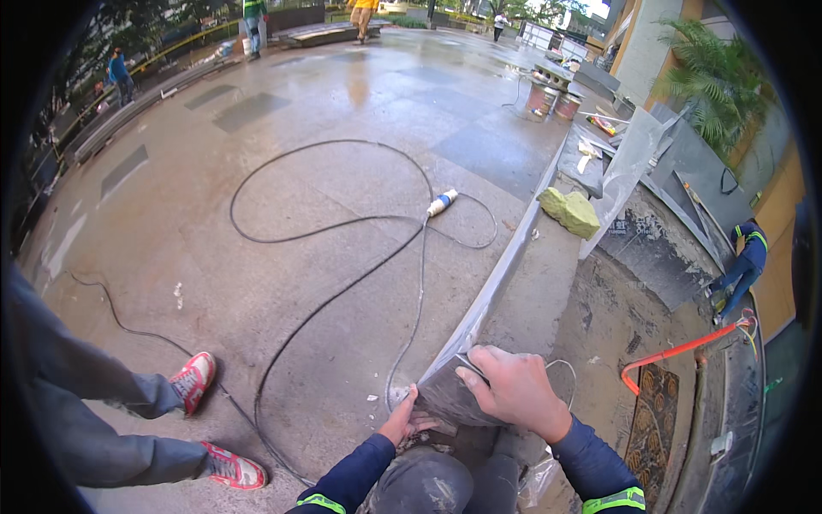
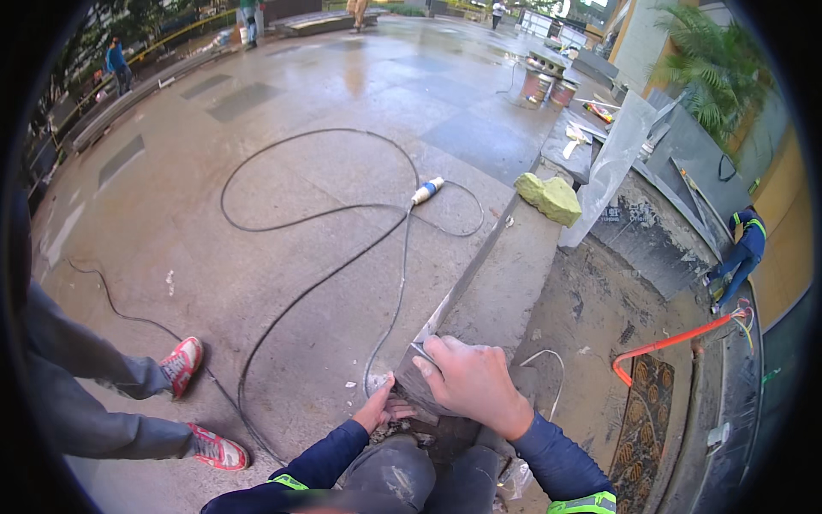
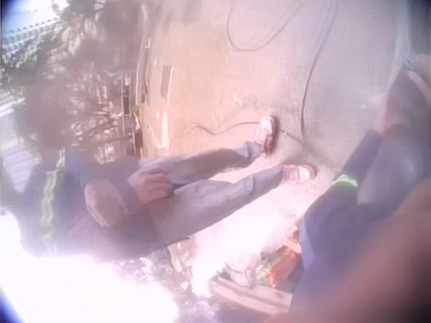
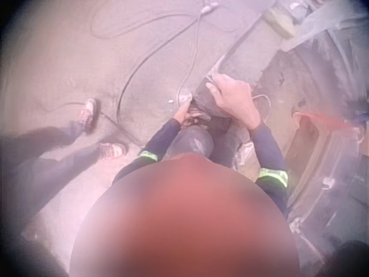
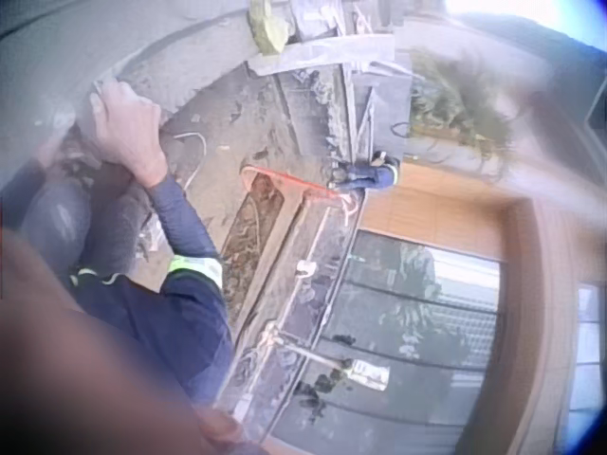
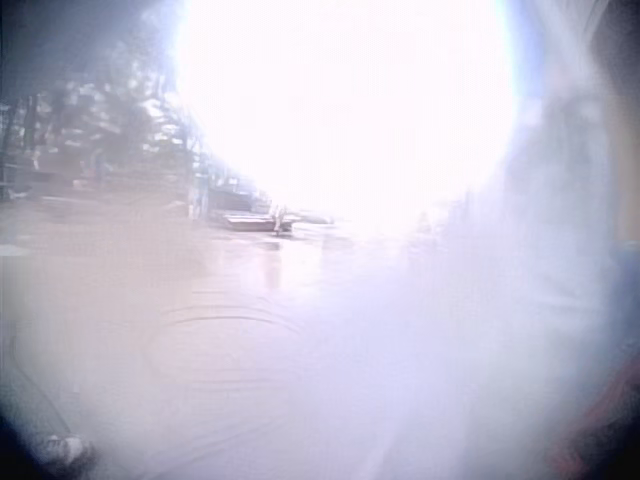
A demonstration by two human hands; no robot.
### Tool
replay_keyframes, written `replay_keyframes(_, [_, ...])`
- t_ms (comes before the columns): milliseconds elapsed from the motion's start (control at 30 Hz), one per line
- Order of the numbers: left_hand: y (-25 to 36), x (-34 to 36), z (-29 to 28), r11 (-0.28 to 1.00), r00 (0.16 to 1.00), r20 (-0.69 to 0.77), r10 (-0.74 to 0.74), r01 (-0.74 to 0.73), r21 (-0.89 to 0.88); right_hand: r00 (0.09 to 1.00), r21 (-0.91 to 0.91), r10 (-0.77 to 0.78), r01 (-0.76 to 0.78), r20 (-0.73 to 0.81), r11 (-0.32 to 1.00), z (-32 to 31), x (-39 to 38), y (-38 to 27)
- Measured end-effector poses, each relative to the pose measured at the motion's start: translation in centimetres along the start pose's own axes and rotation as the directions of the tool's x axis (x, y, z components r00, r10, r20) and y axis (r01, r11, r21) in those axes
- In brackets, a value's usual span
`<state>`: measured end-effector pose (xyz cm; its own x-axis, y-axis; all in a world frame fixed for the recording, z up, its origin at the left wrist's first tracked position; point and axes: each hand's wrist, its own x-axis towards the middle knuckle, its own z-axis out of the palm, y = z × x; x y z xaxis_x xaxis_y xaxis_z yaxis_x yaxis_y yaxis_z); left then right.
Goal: The person uses a rotary hammer to break up concrete, then spreads mortar with a trowel and places a dark tile into the prepared area. They repeatedly lift and reposition the tile to check fit, then wipe the surface with a sponge.
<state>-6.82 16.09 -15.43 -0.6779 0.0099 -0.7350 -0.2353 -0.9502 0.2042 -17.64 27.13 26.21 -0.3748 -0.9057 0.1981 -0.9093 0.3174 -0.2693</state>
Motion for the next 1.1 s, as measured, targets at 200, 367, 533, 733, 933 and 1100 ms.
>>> replay_keyframes(200, [4.9, -12.1, 6.8, 0.843, 0.944, 0.123, 0.306, -0.329, 0.425, 0.995, 0.026, 0.061, -0.059, -0.078, 0.998, -0.2, -1.4, -0.4])
replay_keyframes(367, [6.8, -22.4, 16.5, 0.537, 0.637, 0.362, 0.681, -0.770, 0.345, 0.993, -0.046, 0.112, -0.114, -0.041, 0.992, 0.6, -1.4, 0.1])
replay_keyframes(533, [7.6, -23.1, 22.0, 0.112, 0.501, 0.555, 0.664, -0.801, 0.589, 0.989, -0.074, 0.039, -0.050, -0.142, 0.996, 1.5, -2.0, 1.3])
replay_keyframes(733, [7.7, -21.2, 21.5, 0.041, 0.511, 0.489, 0.707, -0.720, 0.693, 0.905, 0.389, 0.185, -0.023, -0.383, 0.921, 0.6, -10.7, 3.1])
replay_keyframes(933, [4.9, -25.0, 19.1, 0.145, 0.562, 0.401, 0.723, -0.692, 0.707, 0.771, 0.791, 0.543, -0.084, -0.334, 0.606, 8.9, -15.3, 0.3])
replay_keyframes(1100, [2.4, -33.1, 11.9, 0.052, 0.576, 0.611, 0.543, -0.749, 0.661, 0.606, 0.662, 0.450, 0.175, -0.656, 0.729, 14.8, -17.5, -4.8])
